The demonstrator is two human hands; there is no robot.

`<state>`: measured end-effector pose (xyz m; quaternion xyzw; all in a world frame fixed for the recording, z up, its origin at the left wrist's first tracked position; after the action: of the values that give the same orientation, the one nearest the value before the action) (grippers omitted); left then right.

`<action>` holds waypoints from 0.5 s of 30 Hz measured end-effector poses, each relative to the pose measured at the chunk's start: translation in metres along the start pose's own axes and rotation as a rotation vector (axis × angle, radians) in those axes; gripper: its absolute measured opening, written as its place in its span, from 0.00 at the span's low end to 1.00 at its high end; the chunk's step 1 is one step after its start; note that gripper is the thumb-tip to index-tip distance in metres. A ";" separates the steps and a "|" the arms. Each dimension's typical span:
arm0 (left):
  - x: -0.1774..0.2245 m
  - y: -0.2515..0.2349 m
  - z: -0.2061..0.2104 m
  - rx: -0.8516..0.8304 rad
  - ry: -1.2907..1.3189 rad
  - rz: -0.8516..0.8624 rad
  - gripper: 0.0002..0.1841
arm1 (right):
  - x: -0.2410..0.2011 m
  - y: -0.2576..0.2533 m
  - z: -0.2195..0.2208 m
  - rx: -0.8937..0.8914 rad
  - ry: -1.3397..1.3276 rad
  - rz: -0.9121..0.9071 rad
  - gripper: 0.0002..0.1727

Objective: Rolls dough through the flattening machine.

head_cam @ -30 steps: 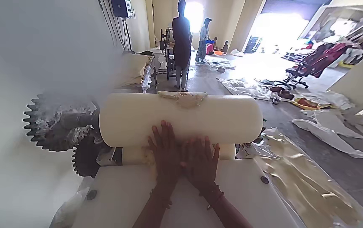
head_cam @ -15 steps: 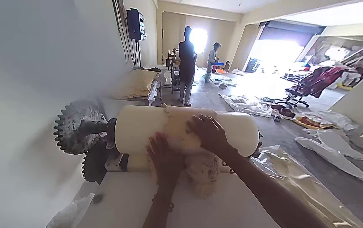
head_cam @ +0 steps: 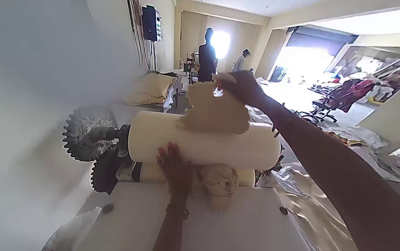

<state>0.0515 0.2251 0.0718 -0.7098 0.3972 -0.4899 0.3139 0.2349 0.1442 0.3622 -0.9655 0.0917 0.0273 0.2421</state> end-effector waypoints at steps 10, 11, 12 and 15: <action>-0.012 0.002 0.002 0.056 -0.065 0.004 0.41 | 0.116 -0.081 0.054 -0.118 -0.004 0.483 0.33; -0.013 0.003 0.003 0.067 -0.072 0.007 0.40 | 0.114 -0.078 0.081 -0.337 -0.003 0.478 0.37; -0.015 0.003 0.002 0.073 -0.073 0.010 0.39 | 0.101 -0.069 0.103 -0.526 -0.017 0.450 0.40; -0.019 0.003 0.003 0.095 -0.067 0.016 0.35 | 0.041 -0.030 0.137 -0.836 -0.298 0.208 0.43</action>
<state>0.0498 0.2400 0.0599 -0.7070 0.3684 -0.4816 0.3640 0.2792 0.2280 0.2511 -0.9515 0.1337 0.2246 -0.1621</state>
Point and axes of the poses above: each hand's wrist, its own y-axis away from the middle knuckle, its own z-axis out of the palm, x = y × z, the point moved 6 cm from there along -y, towards the middle knuckle, and after that the axes turned 6 degrees about -x, right-handed, at the moved point
